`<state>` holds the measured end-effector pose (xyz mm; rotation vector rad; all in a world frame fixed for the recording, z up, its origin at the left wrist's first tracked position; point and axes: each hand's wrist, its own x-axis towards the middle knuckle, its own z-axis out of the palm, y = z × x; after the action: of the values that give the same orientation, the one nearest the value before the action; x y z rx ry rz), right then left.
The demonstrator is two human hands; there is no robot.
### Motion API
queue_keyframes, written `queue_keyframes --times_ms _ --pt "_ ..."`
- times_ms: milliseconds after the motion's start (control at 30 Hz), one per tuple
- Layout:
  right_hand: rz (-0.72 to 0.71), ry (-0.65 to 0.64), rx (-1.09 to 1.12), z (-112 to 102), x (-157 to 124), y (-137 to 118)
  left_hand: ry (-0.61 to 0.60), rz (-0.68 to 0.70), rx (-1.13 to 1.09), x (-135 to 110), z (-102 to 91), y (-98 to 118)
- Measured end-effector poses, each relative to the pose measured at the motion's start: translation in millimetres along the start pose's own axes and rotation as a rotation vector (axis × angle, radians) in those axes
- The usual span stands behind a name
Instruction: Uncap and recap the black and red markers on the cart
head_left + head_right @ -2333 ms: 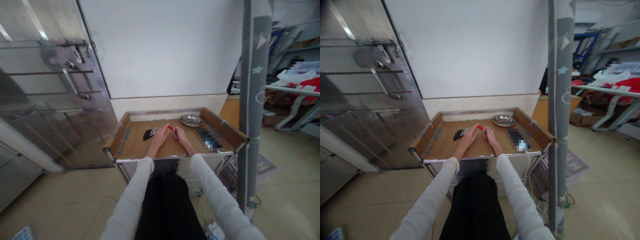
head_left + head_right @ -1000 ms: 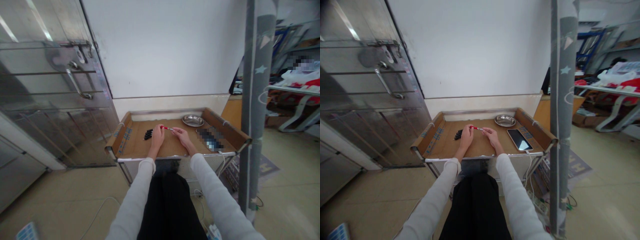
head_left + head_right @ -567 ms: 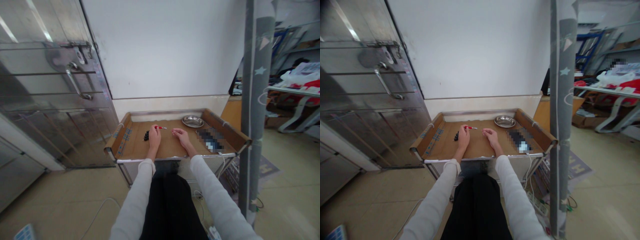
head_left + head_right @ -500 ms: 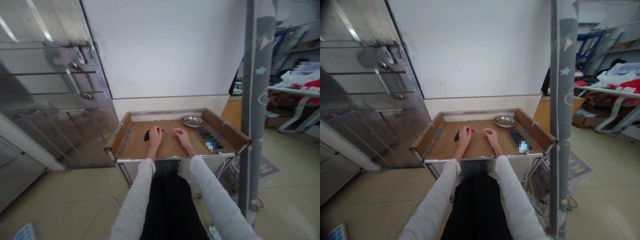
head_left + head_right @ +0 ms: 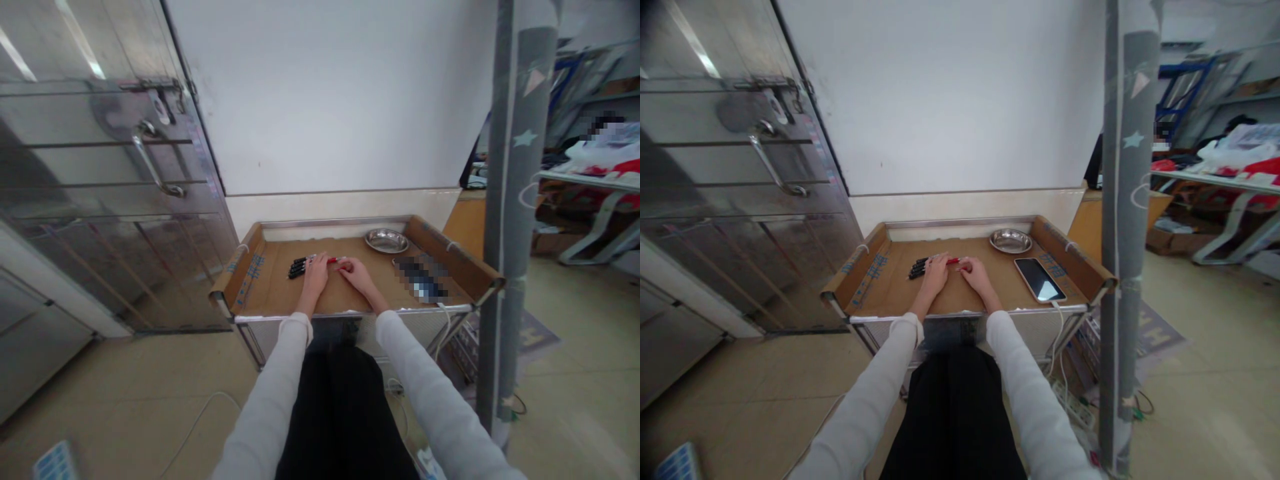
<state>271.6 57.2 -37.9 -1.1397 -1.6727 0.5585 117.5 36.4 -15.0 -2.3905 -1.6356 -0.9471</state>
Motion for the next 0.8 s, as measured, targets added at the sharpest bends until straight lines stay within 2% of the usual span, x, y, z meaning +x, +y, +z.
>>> queue_keyframes --times_ms 133,267,367,500,667,800 --pt "-0.031 0.047 -0.352 2 -1 2 -0.03 0.037 0.005 -1 -1.4 2" --pt "-0.092 -0.008 -0.574 6 -5 -2 -0.097 0.106 0.018 1 -0.6 1" --pt "-0.131 -0.018 -0.668 8 -7 -6 -0.091 0.092 0.049 2 1.1 -1" --pt "-0.113 -0.005 -0.762 6 -9 -15 -0.06 0.023 0.107 6 2.0 -3" --pt "-0.107 0.065 -0.928 6 -4 -28 -0.025 -0.051 0.115 13 1.3 -1" --pt "-0.084 0.107 -0.971 6 -3 -32 0.046 -0.079 0.146 9 -6.6 3"
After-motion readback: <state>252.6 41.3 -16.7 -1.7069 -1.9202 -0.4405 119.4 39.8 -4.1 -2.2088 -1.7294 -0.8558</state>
